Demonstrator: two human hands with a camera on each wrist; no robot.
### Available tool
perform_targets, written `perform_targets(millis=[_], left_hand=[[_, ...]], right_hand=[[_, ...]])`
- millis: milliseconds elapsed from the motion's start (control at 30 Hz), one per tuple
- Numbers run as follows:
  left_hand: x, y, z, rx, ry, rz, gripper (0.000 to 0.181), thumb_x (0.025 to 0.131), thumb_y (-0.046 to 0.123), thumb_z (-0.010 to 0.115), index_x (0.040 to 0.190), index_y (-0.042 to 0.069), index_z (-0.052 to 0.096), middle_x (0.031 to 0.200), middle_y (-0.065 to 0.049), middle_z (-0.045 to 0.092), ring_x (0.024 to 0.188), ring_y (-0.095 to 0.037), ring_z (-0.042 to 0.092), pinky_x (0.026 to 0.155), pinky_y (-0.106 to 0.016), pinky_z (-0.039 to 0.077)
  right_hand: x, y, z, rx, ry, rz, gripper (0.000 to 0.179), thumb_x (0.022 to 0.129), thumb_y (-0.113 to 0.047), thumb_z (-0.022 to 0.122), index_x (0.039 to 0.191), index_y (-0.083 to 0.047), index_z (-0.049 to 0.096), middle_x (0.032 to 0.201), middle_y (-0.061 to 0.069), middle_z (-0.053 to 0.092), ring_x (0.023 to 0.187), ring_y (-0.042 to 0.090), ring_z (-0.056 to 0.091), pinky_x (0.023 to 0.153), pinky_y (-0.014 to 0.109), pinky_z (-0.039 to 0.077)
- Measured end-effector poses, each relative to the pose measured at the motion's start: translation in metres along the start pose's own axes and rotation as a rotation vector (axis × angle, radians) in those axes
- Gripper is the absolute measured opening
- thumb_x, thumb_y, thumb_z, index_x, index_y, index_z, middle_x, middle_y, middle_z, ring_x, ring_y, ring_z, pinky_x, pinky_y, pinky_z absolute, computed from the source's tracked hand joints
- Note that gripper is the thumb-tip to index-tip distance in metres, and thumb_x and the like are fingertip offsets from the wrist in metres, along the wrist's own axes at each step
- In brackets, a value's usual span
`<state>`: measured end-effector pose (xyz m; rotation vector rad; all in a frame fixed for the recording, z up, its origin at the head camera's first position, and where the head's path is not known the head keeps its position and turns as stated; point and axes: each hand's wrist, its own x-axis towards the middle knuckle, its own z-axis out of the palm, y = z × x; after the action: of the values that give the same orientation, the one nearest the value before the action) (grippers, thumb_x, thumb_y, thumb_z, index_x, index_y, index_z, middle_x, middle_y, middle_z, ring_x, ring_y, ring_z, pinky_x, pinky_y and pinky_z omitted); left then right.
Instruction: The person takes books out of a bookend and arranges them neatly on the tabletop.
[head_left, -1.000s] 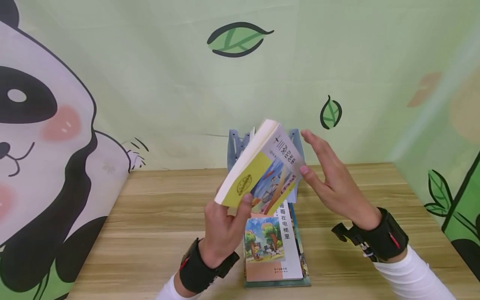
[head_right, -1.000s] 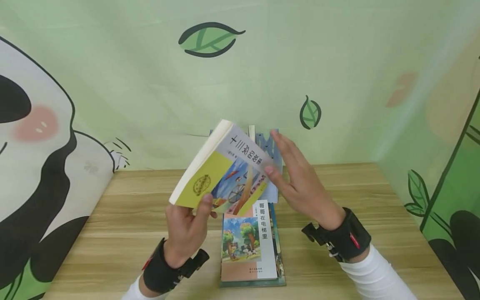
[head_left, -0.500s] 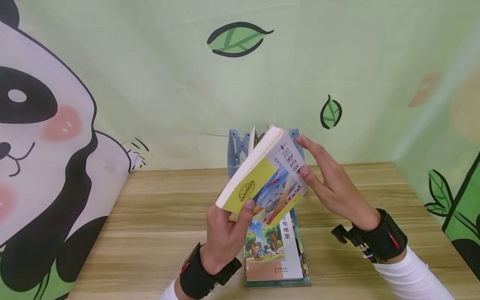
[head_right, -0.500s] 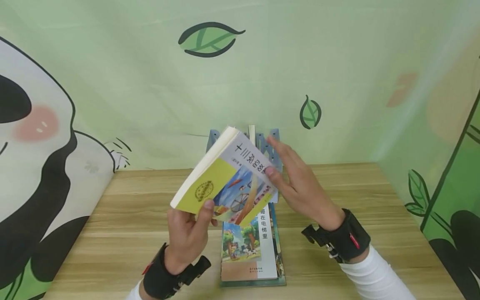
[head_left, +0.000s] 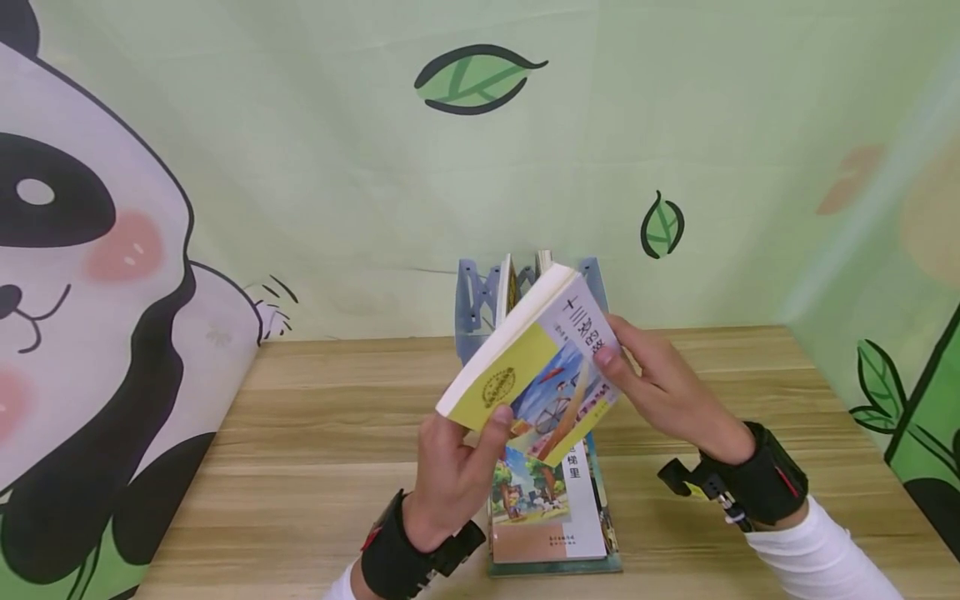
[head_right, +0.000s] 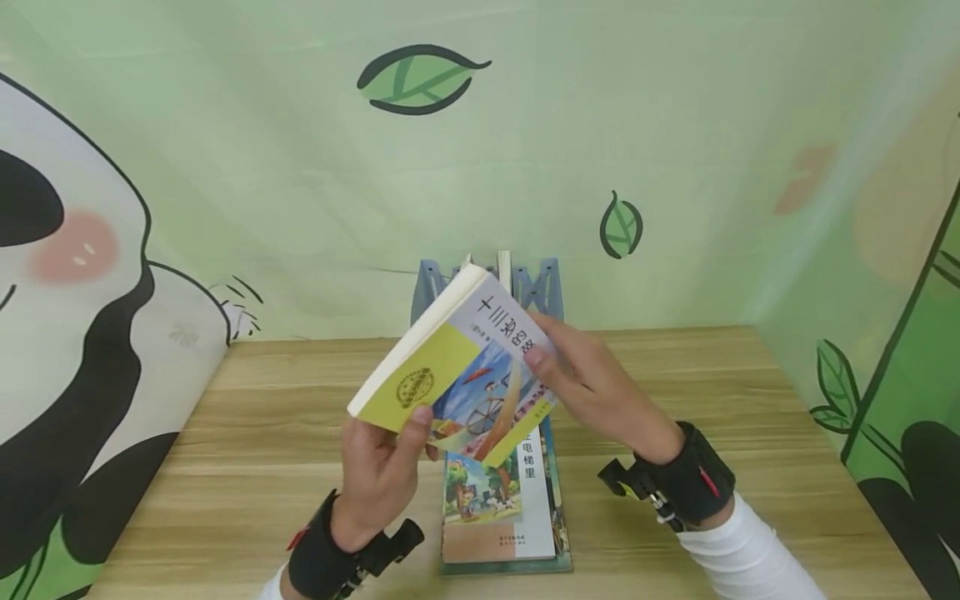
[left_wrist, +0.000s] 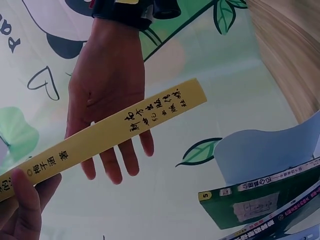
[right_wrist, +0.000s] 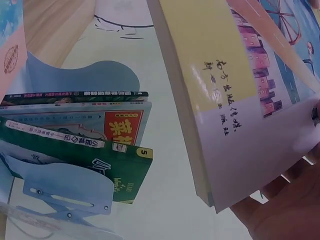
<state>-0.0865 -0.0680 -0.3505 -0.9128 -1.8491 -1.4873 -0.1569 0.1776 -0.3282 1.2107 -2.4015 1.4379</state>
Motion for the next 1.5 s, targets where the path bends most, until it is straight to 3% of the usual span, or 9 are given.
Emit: perform_targets(millis=[100,267,567,767,1000,1100,1267,1500], left_hand=[[0.000,0.000,0.000,-0.014,-0.004,-0.004,0.042,0.100,0.003,0.051,0.141,-0.004,0.045,0.120,-0.026,0.065,0.084,-0.025,0.072,0.070,-0.024,0.059],[-0.002,-0.002,-0.002,-0.037,0.007,0.001,0.039,0.102,0.007,0.050,0.138,-0.006,0.046,0.111,-0.027,0.067,0.059,-0.018,0.064,0.048,-0.016,0.050],[-0.003,-0.002,-0.003,-0.085,-0.022,-0.039,0.043,0.099,-0.001,0.050,0.141,-0.004,0.043,0.115,-0.028,0.066,0.062,-0.018,0.065,0.046,-0.019,0.050],[-0.001,-0.003,-0.005,-0.109,-0.057,-0.072,0.045,0.098,-0.003,0.048,0.143,-0.002,0.041,0.124,-0.028,0.063,0.082,-0.027,0.071,0.053,-0.022,0.055],[0.000,-0.004,-0.006,-0.119,-0.084,-0.095,0.044,0.102,0.006,0.049,0.144,0.000,0.038,0.132,-0.024,0.059,0.107,-0.032,0.069,0.082,-0.037,0.060],[-0.003,-0.008,-0.007,-0.077,-0.094,-0.085,0.046,0.101,0.010,0.052,0.144,0.001,0.040,0.128,-0.023,0.063,0.102,-0.029,0.071,0.080,-0.035,0.060],[-0.011,-0.015,-0.007,-0.013,-0.119,-0.075,0.048,0.094,0.001,0.059,0.140,0.002,0.047,0.116,-0.019,0.070,0.091,-0.022,0.073,0.076,-0.031,0.059],[-0.019,-0.023,-0.006,0.051,-0.067,-0.066,0.041,0.092,-0.003,0.061,0.132,0.001,0.056,0.110,-0.018,0.072,0.090,-0.024,0.074,0.076,-0.028,0.059]], right_hand=[[0.000,-0.002,0.002,0.028,-0.002,-0.001,0.042,0.106,-0.012,0.041,0.147,-0.009,0.040,0.108,0.010,0.069,0.085,0.012,0.070,0.070,0.032,0.060],[-0.001,-0.001,0.005,0.110,-0.004,-0.004,0.039,0.106,-0.008,0.039,0.145,-0.004,0.039,0.108,0.009,0.066,0.086,0.014,0.069,0.072,0.031,0.059],[-0.005,-0.002,0.009,0.228,0.002,-0.017,0.033,0.106,-0.005,0.037,0.139,0.000,0.041,0.114,-0.005,0.063,0.088,0.016,0.068,0.073,0.027,0.058],[-0.008,-0.004,0.011,0.273,0.059,-0.011,0.032,0.105,-0.002,0.037,0.135,-0.005,0.047,0.110,-0.005,0.065,0.086,0.015,0.068,0.071,0.026,0.057],[-0.011,-0.005,0.016,0.290,0.135,0.000,0.031,0.105,-0.002,0.038,0.132,-0.010,0.051,0.107,-0.007,0.066,0.084,0.012,0.068,0.069,0.025,0.057],[-0.012,-0.006,0.017,0.279,0.194,0.019,0.029,0.104,-0.001,0.038,0.128,-0.009,0.052,0.105,-0.008,0.067,0.084,0.011,0.067,0.070,0.024,0.056],[-0.016,-0.008,0.020,0.254,0.292,0.074,0.027,0.104,-0.002,0.039,0.127,-0.009,0.052,0.103,-0.008,0.066,0.084,0.010,0.065,0.073,0.022,0.054],[-0.023,-0.005,0.024,0.276,0.296,0.098,0.032,0.104,-0.002,0.039,0.133,-0.013,0.050,0.108,-0.009,0.065,0.088,0.009,0.065,0.076,0.021,0.054]])
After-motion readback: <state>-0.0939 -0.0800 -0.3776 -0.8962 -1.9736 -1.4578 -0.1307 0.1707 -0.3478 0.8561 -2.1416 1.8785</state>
